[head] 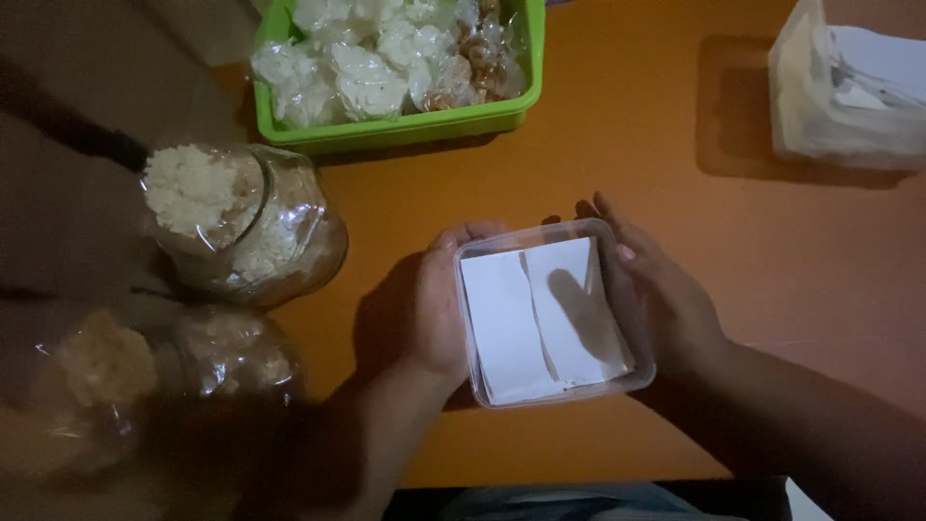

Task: Folding small rectangular pieces of white paper and organizing them into a clear plastic container.

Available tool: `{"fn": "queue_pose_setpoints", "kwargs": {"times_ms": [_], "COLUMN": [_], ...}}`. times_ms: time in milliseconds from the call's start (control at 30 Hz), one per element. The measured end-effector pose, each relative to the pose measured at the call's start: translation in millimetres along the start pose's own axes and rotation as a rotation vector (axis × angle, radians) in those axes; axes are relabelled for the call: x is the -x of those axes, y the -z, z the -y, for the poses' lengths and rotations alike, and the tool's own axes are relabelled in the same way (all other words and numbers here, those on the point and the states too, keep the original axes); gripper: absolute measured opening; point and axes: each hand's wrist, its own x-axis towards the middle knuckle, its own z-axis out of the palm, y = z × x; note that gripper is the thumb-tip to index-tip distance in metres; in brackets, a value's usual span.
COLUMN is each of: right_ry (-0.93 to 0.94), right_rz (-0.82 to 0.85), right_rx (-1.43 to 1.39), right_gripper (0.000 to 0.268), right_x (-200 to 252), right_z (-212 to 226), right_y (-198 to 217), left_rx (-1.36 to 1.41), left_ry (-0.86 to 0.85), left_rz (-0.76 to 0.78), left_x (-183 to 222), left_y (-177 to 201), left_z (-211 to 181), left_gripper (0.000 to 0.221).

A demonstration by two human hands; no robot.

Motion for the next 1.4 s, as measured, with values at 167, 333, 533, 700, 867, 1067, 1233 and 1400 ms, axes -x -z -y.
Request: {"fn": "queue_pose_setpoints", "kwargs": {"times_ms": [167,333,533,700,867,1067,1233,1400], "right_ry": [0.103,0.147,0.300,0.414,0.759,1.294,0.890,0.254], "right_rz": [0.115,0.227,-0.052,-0.100,-0.194,-0.532,-0.671,-0.570], "right_rx": [0.115,0.002,0.009,0.024,0.139,0.543,0.183,-0.291], "right_gripper": [0.083,0.102,0.070,0.062,0.041,0.019,0.010,0.037], "right_x": [2.2,-0.4,-29.9,0.2,-9.1,-59.8,-87.4,10.6], "right_z": [2.5,7.2,29.8,98.7,150.1,202.8,203.8,212.4], "right_y": [9.3,7.8,55.2,54.7,129.6,267.6,324.0,161.7], "left_rx": [-0.038,-0.172,-0.275,-0.433,-0.487,-0.621,-0.847,-0.827], "left_ry": [0.002,-0.044,-0.151,-0.194,-0.223,0.114,0.099,0.317], "left_rz": [-0.115,-0.106,-0.205,-0.236,-0.029,-0.123,-0.056,-0.159], "left_x": [-9.0,-12.2,-24.0,-39.2,-50.9,-90.1,-112.7,-112.4], "left_y": [9.8,20.8,15.0,-20.6,-92.7,-170.1,-228.2,-285.8], "left_z": [5.1,2.9,-17.1,-24.7,-18.6,47.3,91.9,113.7], "left_gripper": [0.041,0.043,0.046,0.040,0.034,0.053,0.065,0.064]}}
